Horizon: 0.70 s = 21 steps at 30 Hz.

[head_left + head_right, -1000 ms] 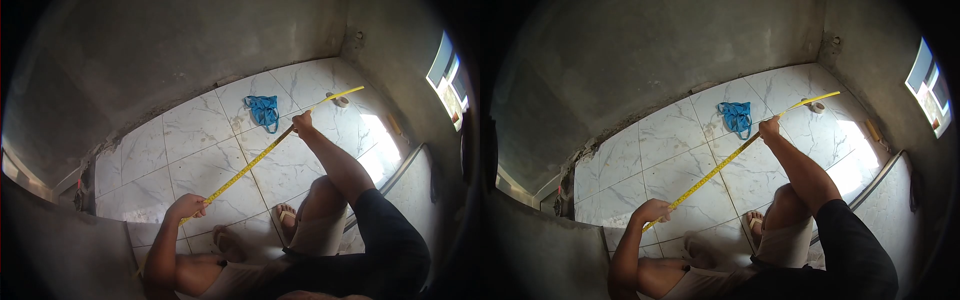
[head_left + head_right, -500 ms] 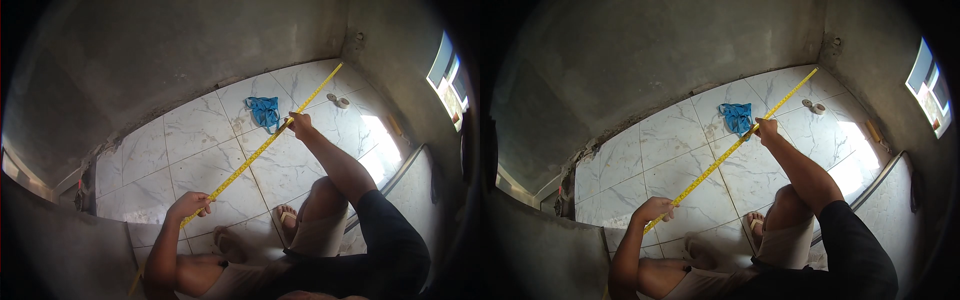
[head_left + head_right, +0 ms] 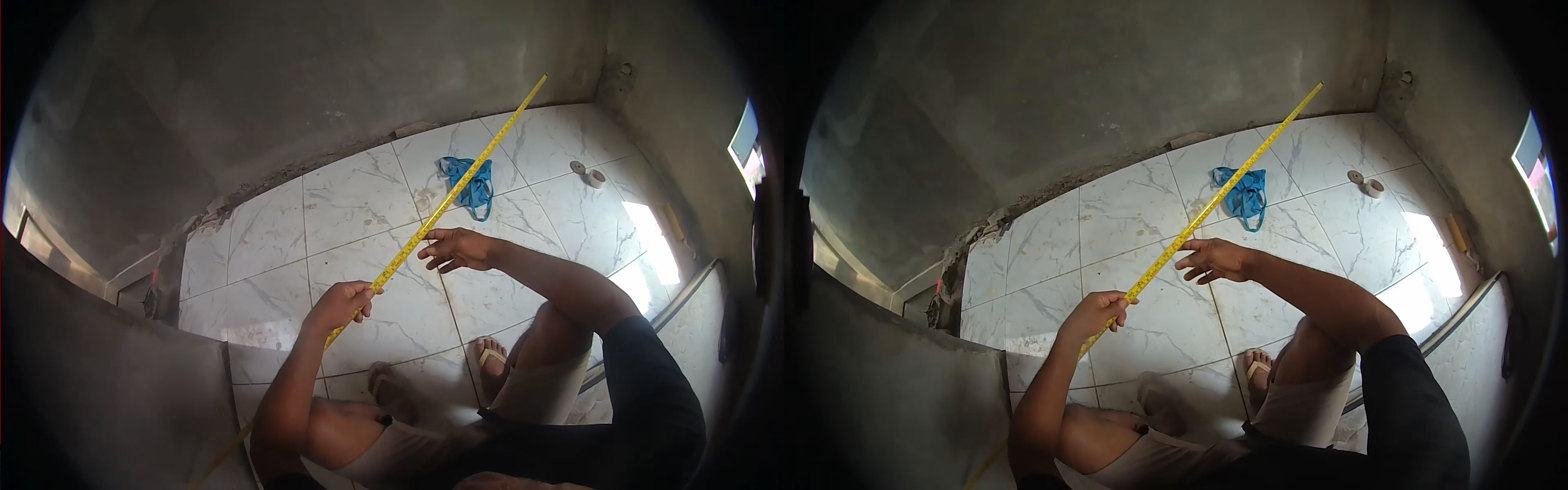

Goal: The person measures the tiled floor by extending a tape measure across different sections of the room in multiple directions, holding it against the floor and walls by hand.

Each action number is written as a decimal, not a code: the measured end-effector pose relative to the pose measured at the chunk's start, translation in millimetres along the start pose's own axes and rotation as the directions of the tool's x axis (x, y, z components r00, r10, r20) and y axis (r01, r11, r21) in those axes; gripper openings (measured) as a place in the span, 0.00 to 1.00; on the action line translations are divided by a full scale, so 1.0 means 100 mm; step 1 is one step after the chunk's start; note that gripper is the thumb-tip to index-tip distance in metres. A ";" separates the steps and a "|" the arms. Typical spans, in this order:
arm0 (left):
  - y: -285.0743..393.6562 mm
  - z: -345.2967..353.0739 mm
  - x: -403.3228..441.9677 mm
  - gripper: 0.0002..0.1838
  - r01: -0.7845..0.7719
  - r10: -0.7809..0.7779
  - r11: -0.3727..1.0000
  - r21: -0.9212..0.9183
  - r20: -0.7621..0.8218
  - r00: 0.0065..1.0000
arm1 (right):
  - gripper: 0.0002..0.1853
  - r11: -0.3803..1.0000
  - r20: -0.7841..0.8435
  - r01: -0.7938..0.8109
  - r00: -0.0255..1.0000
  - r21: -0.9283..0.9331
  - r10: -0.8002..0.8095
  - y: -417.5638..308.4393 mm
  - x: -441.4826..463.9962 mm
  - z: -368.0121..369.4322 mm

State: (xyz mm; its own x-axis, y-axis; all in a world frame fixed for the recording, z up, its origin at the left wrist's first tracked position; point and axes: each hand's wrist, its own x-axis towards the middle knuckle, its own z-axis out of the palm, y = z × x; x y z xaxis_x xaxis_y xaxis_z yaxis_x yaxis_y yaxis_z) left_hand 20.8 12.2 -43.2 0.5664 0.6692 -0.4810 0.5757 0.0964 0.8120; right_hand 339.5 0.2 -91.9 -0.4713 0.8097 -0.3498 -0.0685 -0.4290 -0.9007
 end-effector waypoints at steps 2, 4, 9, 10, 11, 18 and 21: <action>-0.05 -0.01 0.02 0.17 -0.013 0.012 1.000 0.012 0.014 1.000 | 0.38 0.997 0.047 0.006 0.999 -0.077 -0.002 0.00 -0.01 0.10; -0.07 -0.03 0.03 0.17 -0.015 0.015 1.000 0.005 0.025 1.000 | 0.39 0.997 0.041 0.011 0.999 -0.079 -0.008 -0.03 -0.04 0.15; -0.02 -0.04 0.00 0.17 -0.024 0.028 0.997 -0.069 0.049 0.998 | 0.42 0.955 0.068 0.105 0.994 -0.278 -0.090 -0.01 -0.01 0.13; -0.01 -0.03 -0.01 0.17 -0.024 0.028 0.996 -0.080 0.053 0.998 | 0.43 0.940 0.071 0.131 0.991 -0.316 -0.114 0.00 -0.01 0.15; -0.01 -0.03 -0.01 0.17 -0.024 0.029 0.996 -0.084 0.053 0.998 | 0.45 0.918 0.071 0.139 0.990 -0.372 -0.122 0.00 -0.01 0.16; -0.03 -0.04 0.03 0.17 -0.043 0.045 0.998 -0.036 0.036 0.998 | 0.52 0.796 0.063 0.154 0.987 -0.585 -0.145 -0.07 -0.07 0.24; -0.04 -0.03 0.04 0.17 -0.017 0.017 1.000 -0.009 -0.014 1.000 | 0.53 0.775 0.056 0.146 0.988 -0.615 -0.142 -0.09 -0.09 0.25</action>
State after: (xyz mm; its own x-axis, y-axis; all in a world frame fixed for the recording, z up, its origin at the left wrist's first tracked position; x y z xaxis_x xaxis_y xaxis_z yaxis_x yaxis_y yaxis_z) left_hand 19.1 16.9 -46.9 0.5675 0.6813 -0.4623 0.5606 0.0916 0.8230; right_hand 322.9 -13.5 -74.6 -0.5057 0.8383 -0.2036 0.4185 0.0320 -0.9076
